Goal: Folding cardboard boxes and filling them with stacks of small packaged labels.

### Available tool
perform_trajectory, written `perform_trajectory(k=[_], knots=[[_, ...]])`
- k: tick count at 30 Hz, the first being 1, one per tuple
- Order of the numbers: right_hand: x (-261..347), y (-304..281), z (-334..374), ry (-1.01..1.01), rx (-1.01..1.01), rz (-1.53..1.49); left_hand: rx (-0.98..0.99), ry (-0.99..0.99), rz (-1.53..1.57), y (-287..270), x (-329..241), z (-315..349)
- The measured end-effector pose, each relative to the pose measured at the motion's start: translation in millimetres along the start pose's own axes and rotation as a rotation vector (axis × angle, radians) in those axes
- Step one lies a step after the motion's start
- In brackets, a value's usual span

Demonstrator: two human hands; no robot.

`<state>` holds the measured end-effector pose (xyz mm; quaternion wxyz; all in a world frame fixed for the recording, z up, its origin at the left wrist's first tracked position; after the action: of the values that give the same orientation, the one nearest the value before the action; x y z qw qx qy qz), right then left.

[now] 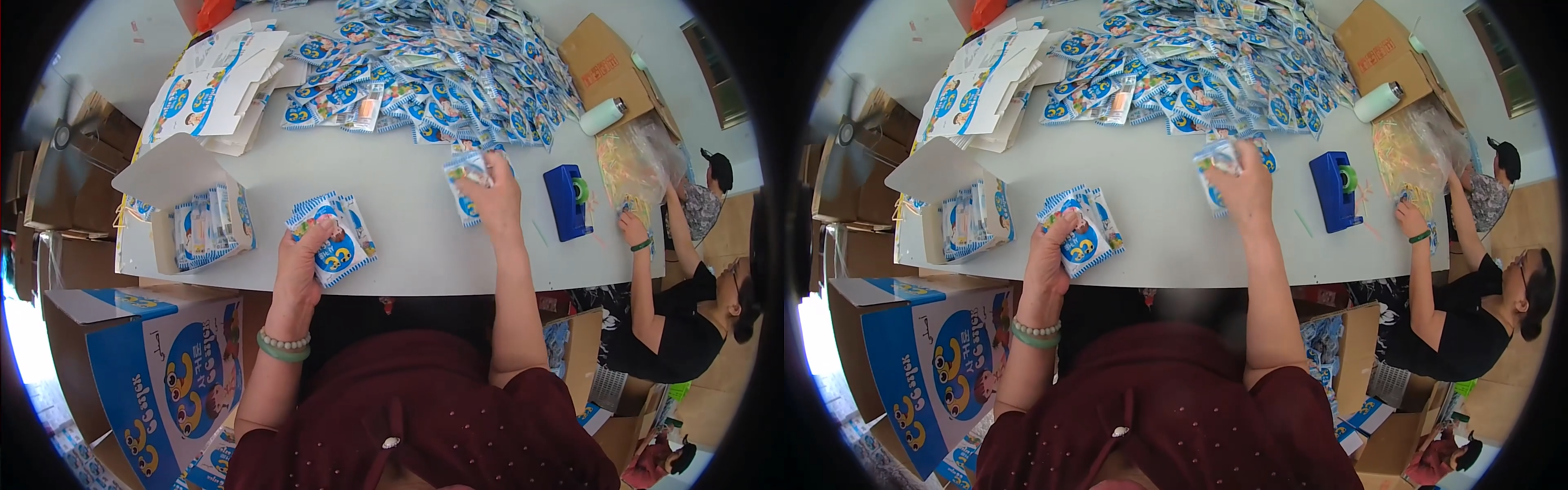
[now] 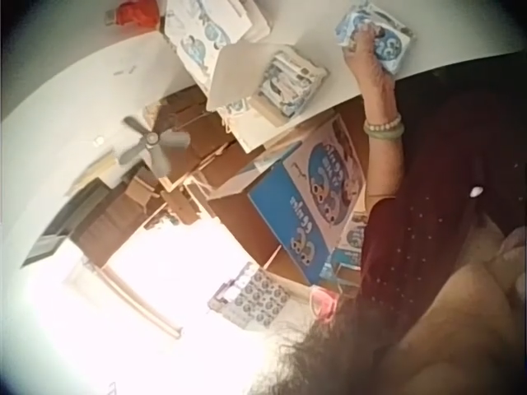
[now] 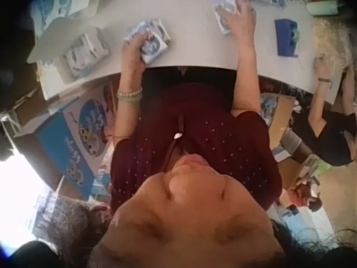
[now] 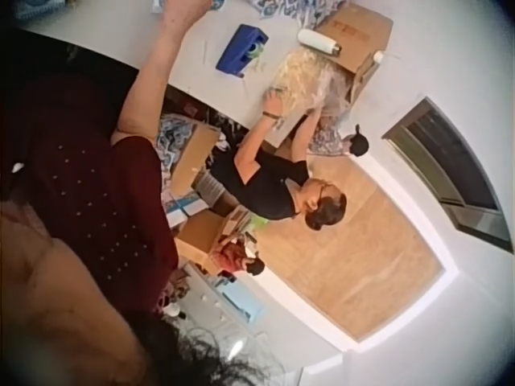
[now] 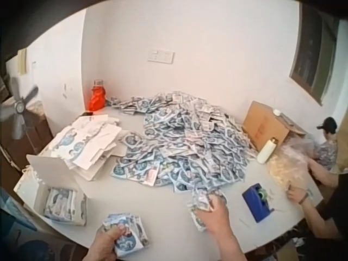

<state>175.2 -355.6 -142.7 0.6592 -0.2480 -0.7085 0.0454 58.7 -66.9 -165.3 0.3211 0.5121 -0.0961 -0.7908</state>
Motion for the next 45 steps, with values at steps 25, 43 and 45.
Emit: perform_trajectory(k=[25,43,45], knots=[[-19.0,-40.9,-31.0,0.249,0.272,-0.129,0.019,0.016,-0.037,-4.7,-1.8,-0.4],[46.9,179.0,-30.6,0.155,0.208,-0.238,0.063,0.057,0.019,-2.9,0.6,0.5],[45.2,154.8,-17.9,0.196,0.282,-0.455,0.052,0.056,0.027,-4.7,1.8,-0.6]])
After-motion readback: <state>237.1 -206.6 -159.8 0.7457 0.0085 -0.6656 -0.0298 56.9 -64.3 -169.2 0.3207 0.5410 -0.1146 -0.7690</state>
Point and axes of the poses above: each hand's wrist, its own z-axis away from the middle knuckle, its own y-axis out of the palm, x = y × z, the point moved 5 cm from there along -z, towards the middle knuckle, and after that the axes turned 3 degrees about -z, right-handed, at the moved point
